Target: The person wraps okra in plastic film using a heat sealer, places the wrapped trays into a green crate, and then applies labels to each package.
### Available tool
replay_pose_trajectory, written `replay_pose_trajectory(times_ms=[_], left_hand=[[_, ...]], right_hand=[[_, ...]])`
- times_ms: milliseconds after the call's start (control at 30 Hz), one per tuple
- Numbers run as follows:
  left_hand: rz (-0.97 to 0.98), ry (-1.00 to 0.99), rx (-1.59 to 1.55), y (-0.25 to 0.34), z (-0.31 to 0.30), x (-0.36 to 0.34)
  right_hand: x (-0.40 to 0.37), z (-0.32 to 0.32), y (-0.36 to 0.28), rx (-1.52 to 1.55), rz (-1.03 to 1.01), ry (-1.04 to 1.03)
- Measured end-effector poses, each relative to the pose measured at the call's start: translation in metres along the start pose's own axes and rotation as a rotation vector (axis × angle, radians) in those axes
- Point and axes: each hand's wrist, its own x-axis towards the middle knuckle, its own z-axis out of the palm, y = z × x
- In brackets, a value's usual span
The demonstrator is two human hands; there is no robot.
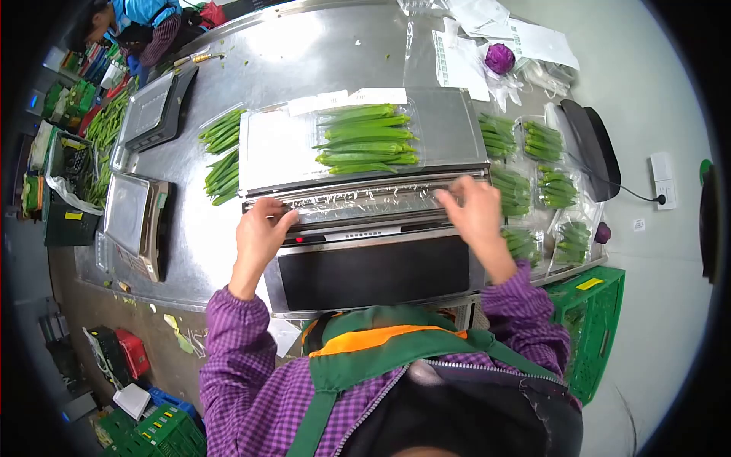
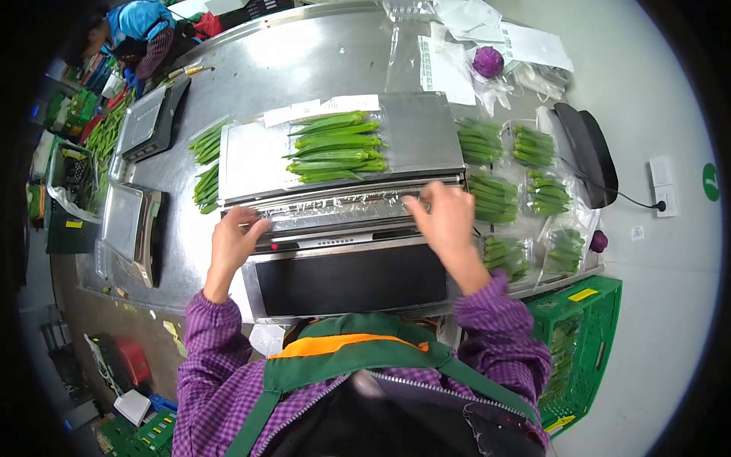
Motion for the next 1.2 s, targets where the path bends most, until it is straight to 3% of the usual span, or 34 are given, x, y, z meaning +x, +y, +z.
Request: replay_pose_trajectory(times_ms=[33, 100, 167, 233, 300, 367, 433, 500, 567, 600, 633, 667, 733, 767, 833, 867, 933, 967, 1000, 1033, 1100, 1167, 1200], left_hand=[[-0.047, -0.066, -0.051, 0.005, 0.004, 0.006], [-0.181, -0.180, -0.481, -0.008, 0.013, 0.019], [-0.293, -0.234, -0.781, 0.005, -0.017, 0.003], [-0.315, -0.283, -0.902, -0.006, -0.031, -0.021], [-0.495, -0.360, -1.113, -0.008, -0.036, -0.040], [-0.563, -0.734, -1.509, -0.007, -0.033, -0.038], [-0.304, -0.761, -1.686, -0.007, -0.039, -0.025], [0.119, -0.651, -1.636, 0.014, -0.057, 0.002], [0.212, -0.440, -1.827, 0.045, -0.078, 0.030], [0.360, -0.484, -1.951, 0.059, -0.082, 0.055], [0.341, -0.220, -1.790, 0.068, -0.074, 0.084], [0.319, 0.029, -1.612, 0.073, -0.061, 0.114], [0.419, 0.257, -0.734, 0.053, -0.010, 0.170], [0.442, 0.249, -0.402, 0.024, 0.027, 0.193], [0.501, 0.235, -0.037, 0.033, 0.054, 0.186], [0.415, 0.146, 0.008, 0.041, 0.045, 0.179], [0.307, 0.046, 0.050, 0.046, 0.033, 0.164], [0.237, -0.047, -0.273, 0.046, 0.031, 0.156], [0.169, -0.132, -0.595, 0.046, 0.030, 0.149], [0.171, -0.141, -0.594, 0.045, 0.030, 0.142], [0.091, -0.292, -0.696, 0.040, 0.030, 0.117], [-0.161, -0.506, -0.831, 0.048, 0.010, 0.083], [-0.326, -0.512, -1.049, 0.046, 0.015, 0.061]], right_hand=[[0.001, 0.014, -0.005, 0.098, -0.008, 0.010], [0.002, 0.024, -0.008, 0.253, 0.082, -0.070], [0.007, 0.009, -0.014, 0.999, 0.488, -0.191], [-0.002, -0.016, -0.014, 1.390, 0.616, -0.286], [-0.009, -0.029, -0.019, 1.547, 0.582, -0.428], [-0.003, -0.036, -0.028, 1.601, 0.490, -0.411], [0.012, -0.047, -0.039, 1.654, 0.387, -0.379], [0.038, -0.060, -0.051, 1.753, 0.046, -0.258], [0.073, -0.077, -0.057, 1.822, -0.173, -0.276], [0.091, -0.082, -0.074, 1.684, -0.113, -0.126], [0.110, -0.081, -0.089, 1.540, -0.055, 0.018], [0.137, -0.062, -0.079, 1.397, -0.155, 0.023], [0.178, -0.009, -0.051, 0.972, -0.261, -0.016], [0.187, 0.017, -0.038, 0.692, -0.266, -0.059], [0.190, 0.077, 0.002, 0.165, -0.274, -0.196], [0.189, 0.072, -0.004, 0.170, -0.280, -0.194], [0.161, 0.047, -0.023, 0.299, -0.070, -0.164], [0.151, 0.044, -0.024, 0.303, -0.060, -0.182], [0.145, 0.040, -0.020, 0.530, 0.134, -0.360], [0.140, 0.037, -0.014, 0.752, 0.330, -0.528], [0.124, 0.031, 0.001, 0.711, 0.273, -0.590], [0.095, 0.005, -0.005, 0.963, 0.359, -0.766], [0.080, -0.009, -0.012, 0.941, 0.398, -0.830]])
